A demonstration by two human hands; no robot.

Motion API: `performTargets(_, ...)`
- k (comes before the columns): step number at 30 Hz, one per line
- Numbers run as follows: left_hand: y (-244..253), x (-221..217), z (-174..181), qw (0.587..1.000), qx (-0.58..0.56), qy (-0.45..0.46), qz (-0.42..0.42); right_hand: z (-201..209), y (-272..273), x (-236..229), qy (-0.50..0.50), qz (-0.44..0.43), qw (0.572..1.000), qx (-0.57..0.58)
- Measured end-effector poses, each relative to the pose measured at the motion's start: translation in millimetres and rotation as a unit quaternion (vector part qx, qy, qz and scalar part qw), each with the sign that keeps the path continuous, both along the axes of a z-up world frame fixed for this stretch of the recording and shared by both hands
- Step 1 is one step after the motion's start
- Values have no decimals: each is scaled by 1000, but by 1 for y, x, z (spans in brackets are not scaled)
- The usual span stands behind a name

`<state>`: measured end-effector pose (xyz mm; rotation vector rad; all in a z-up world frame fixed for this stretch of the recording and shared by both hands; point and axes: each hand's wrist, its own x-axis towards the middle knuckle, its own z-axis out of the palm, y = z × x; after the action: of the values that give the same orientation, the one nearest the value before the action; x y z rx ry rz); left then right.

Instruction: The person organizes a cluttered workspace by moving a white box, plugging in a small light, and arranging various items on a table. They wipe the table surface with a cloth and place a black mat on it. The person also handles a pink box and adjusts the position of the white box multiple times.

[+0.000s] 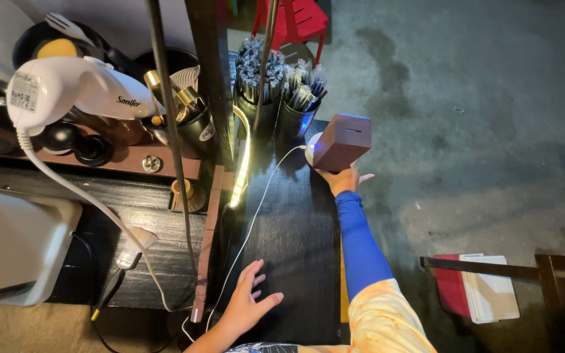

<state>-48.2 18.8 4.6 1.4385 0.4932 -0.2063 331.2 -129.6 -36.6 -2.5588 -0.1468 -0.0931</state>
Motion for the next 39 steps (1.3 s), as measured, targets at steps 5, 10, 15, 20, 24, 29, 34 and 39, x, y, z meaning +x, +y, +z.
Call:
performTargets(5, 3, 4, 0, 1000, 17, 19, -14, -10, 2, 7, -40, 3, 997, 63)
performTargets(10, 6, 8, 7, 999, 16, 25, -29, -29, -4, 16, -68, 52, 987, 139)
performTargets(15, 7, 8, 8, 999, 21, 31, -36, -39, -8, 24, -30, 19, 996, 86)
performTargets(20, 7, 7, 3, 999, 14, 33, -35, -38, -10, 28, -2, 44, 989, 139)
performTargets(24, 8, 5, 3, 998, 11, 41, -45, -34, -8, 30, -29, 16, 993, 110)
performTargets(29, 9, 4, 3, 998, 6, 46, -47, -27, -6, 29, -25, 53, 991, 122)
performTargets(34, 9, 2, 3, 998, 5, 41, -49, -19, -3, 27, -10, 17, 994, 109)
performTargets(39, 9, -1, 4, 998, 8, 40, -51, -23, -4, 27, 5, 19, 998, 60)
